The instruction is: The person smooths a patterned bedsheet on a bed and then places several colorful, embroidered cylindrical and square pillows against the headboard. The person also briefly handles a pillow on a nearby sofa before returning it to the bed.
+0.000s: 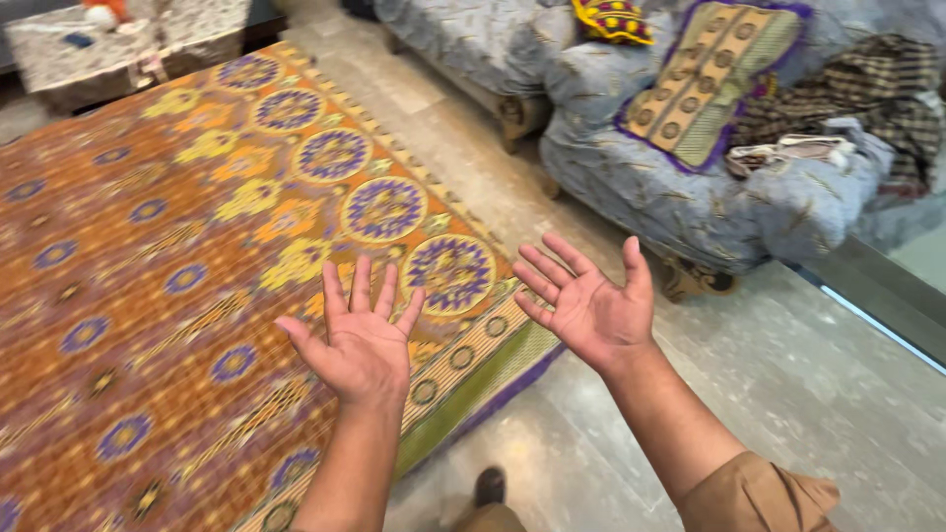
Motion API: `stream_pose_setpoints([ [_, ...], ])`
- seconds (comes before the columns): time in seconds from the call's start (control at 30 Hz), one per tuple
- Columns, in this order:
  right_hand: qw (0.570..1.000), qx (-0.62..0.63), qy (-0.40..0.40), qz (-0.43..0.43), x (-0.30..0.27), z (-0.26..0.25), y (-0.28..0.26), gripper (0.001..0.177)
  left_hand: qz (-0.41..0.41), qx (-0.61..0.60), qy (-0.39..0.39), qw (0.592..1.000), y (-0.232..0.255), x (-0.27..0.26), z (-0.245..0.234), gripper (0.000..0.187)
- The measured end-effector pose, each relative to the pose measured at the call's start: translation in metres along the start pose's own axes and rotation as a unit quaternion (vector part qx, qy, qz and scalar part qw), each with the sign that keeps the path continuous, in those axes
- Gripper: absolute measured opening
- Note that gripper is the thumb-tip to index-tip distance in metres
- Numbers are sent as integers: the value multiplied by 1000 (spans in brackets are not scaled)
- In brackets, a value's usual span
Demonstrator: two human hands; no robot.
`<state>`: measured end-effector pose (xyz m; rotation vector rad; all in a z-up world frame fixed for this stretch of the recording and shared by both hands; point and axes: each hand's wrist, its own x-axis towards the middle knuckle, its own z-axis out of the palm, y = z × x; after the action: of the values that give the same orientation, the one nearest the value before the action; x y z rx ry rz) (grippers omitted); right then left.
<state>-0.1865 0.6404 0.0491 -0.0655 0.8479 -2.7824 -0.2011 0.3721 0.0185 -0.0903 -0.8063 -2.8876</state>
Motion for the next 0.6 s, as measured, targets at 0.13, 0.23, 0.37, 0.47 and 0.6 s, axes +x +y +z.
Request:
stream_pose_setpoints([
  [0.13, 999, 3, 17, -33, 27, -53, -62, 103, -31, -4, -35, 999, -81, 52, 37, 119],
  [0.23, 998, 5, 37, -60, 51, -89, -115, 104, -50, -4, -47, 998, -141, 95, 67, 118],
  [0.37, 995, -1, 59, -75, 89, -127, -191, 103, -95, -37, -49, 994, -218, 153, 114, 116],
  [0.47, 994, -5, 64, -84, 118, -156, -248, 104, -99, -44, -63, 992, -269, 193, 145, 113],
  [0.6, 993, 7, 65, -102, 154, -196, -312, 109, -118, -62, -73, 988, -328, 233, 185, 112],
])
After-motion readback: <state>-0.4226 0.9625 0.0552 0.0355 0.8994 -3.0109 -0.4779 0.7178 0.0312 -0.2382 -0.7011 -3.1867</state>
